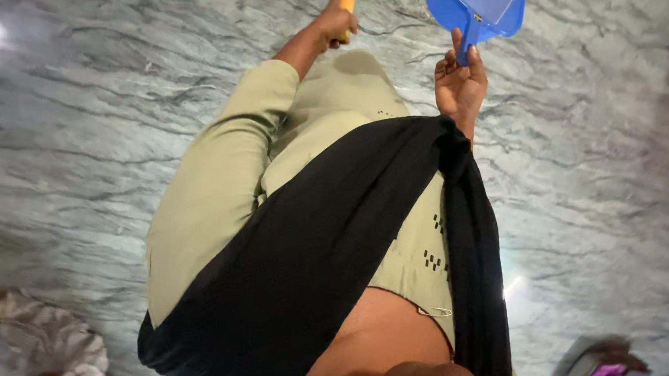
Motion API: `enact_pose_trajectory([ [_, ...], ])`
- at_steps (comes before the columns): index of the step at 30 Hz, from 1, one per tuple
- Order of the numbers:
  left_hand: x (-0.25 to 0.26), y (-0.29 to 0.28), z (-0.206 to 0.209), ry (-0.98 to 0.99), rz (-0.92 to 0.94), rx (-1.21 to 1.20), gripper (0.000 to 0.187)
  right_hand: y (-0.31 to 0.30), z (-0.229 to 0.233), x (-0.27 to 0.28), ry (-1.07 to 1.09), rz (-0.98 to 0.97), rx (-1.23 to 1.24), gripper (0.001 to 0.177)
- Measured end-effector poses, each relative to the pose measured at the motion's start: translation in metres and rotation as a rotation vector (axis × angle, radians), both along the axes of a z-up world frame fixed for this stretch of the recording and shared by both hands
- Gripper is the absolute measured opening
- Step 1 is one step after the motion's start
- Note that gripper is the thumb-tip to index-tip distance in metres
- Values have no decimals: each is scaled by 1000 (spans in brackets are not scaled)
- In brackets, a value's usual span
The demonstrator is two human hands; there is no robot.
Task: The person sweeps a marble-patterned floor using a colorful broom and a blue dustpan. They gather debris into the dustpan and continue sweeping across the room.
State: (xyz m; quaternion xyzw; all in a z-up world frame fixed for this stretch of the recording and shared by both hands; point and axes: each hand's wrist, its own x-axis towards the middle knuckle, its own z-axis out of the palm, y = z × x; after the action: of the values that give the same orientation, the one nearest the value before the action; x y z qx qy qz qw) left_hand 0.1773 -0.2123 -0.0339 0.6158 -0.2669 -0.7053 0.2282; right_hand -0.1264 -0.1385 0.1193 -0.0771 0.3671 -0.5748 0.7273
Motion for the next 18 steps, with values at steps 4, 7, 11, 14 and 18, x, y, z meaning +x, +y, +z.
enact_pose_trajectory([
  [4,-20,7,2,64,-202,9,85,13,-3,-3,18,-58,10,39],
  [7,-33,1,0,142,-263,8,66,28,-4,-5,52,-103,-4,38],
  [11,-51,-16,-5,324,-183,144,27,40,-4,-7,37,-163,73,35],
  [14,-54,-25,-6,395,-64,266,15,46,-2,-8,15,-200,95,37],
  [18,-38,-35,-9,486,159,333,14,52,-3,-10,37,-209,74,37],
])
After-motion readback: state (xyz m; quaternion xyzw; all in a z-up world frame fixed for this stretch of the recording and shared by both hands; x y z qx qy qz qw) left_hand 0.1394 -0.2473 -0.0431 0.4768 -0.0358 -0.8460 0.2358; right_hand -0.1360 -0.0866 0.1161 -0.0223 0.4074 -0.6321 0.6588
